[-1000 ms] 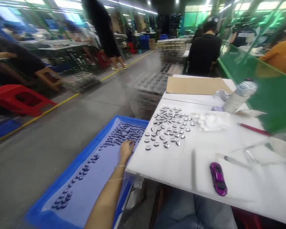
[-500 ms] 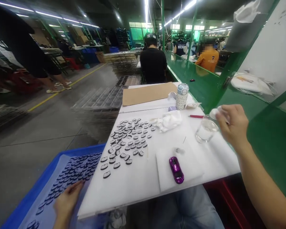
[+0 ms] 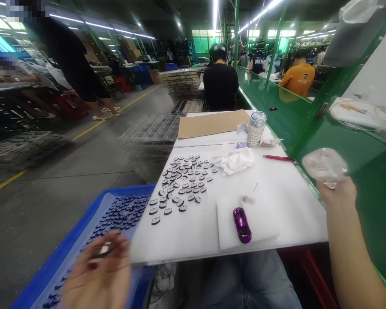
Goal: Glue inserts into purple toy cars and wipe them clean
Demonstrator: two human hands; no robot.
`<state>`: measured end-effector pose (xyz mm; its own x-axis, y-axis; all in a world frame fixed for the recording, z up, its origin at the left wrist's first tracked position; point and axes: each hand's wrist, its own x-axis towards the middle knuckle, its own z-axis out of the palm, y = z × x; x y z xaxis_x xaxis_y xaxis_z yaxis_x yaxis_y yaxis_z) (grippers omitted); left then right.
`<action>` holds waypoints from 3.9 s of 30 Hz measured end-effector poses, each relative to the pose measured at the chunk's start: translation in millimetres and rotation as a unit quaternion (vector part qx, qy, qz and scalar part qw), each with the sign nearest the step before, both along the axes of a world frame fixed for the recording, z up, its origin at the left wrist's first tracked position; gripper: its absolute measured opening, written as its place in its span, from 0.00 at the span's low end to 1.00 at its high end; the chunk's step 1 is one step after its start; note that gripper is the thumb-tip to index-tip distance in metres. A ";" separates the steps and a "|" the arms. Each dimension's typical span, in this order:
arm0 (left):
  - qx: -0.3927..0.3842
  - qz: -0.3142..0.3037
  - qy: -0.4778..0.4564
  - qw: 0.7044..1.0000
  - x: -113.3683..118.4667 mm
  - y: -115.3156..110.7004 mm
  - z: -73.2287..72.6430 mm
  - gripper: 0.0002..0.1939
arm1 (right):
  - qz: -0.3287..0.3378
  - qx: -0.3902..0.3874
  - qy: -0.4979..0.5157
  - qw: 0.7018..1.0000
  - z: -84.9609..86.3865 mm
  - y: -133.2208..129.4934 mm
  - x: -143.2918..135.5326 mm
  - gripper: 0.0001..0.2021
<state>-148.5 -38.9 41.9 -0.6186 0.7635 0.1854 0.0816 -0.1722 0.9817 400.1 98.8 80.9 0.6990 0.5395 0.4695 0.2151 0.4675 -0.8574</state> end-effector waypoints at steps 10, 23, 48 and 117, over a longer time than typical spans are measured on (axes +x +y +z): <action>-0.001 -0.348 -0.419 0.839 192.3 22.9 25.6 0.18 | -0.055 0.018 -0.111 0.992 23.2 -23.3 -36.5 0.18; -0.050 -0.372 -0.445 0.813 194.9 23.8 26.7 0.19 | 0.091 0.180 -0.075 0.977 72.7 -71.9 -142.3 0.08; -0.042 -0.408 -0.419 0.810 195.5 19.3 27.7 0.13 | 0.321 0.016 -0.575 0.752 45.8 -122.2 -201.0 0.09; 0.001 -0.363 0.256 0.896 173.0 27.2 17.8 0.17 | 0.382 -0.343 -0.353 0.782 17.7 -107.5 -176.2 0.12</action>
